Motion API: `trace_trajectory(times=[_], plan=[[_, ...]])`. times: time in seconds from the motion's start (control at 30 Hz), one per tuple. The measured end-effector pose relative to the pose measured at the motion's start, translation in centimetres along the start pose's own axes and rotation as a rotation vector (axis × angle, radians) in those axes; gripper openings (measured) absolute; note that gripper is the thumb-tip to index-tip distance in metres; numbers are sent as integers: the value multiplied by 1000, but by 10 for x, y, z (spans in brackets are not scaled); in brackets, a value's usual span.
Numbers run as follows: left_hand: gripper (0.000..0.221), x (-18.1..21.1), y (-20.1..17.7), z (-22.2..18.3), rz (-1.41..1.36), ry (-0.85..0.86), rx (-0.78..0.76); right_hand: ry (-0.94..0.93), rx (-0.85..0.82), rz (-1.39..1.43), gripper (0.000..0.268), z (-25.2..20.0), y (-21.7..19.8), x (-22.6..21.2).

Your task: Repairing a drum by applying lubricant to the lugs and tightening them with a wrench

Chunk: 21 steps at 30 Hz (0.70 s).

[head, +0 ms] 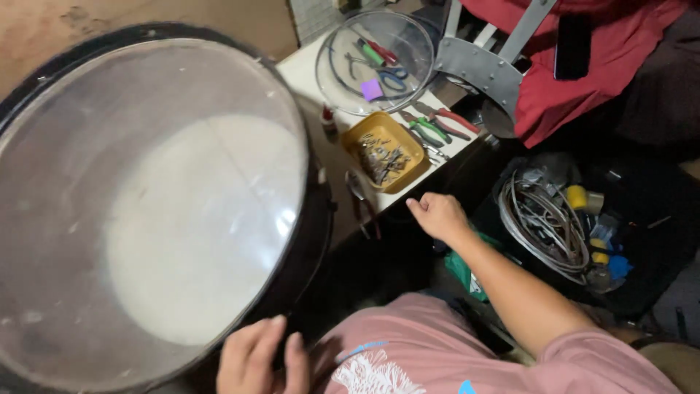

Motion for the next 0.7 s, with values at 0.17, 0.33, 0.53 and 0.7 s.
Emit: trace_trajectory(times=[0.17,0.33,0.53,0.7], plan=[[19,20,83,39,-169,34,-99,49,-12,40,39,55,-24,39],[20,12,165,37,-259,-110,-335,0,-70,44,29,117,-30,62],[20,11,211,22,-246,-254,-471,-128,-160,6,38,187,-2,57],[25,-13,224,-11,-194,-494,-604,-191,-83,122,31,202,-4,25]])
Point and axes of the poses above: each hand's wrist, its own z-axis towards the middle knuckle, its own y-axis out of the palm, x = y × z, the point moved 7 cm from there along z, towards the middle knuckle, and after that the axes turned 7 degrees about y, right-handed, at the moved point
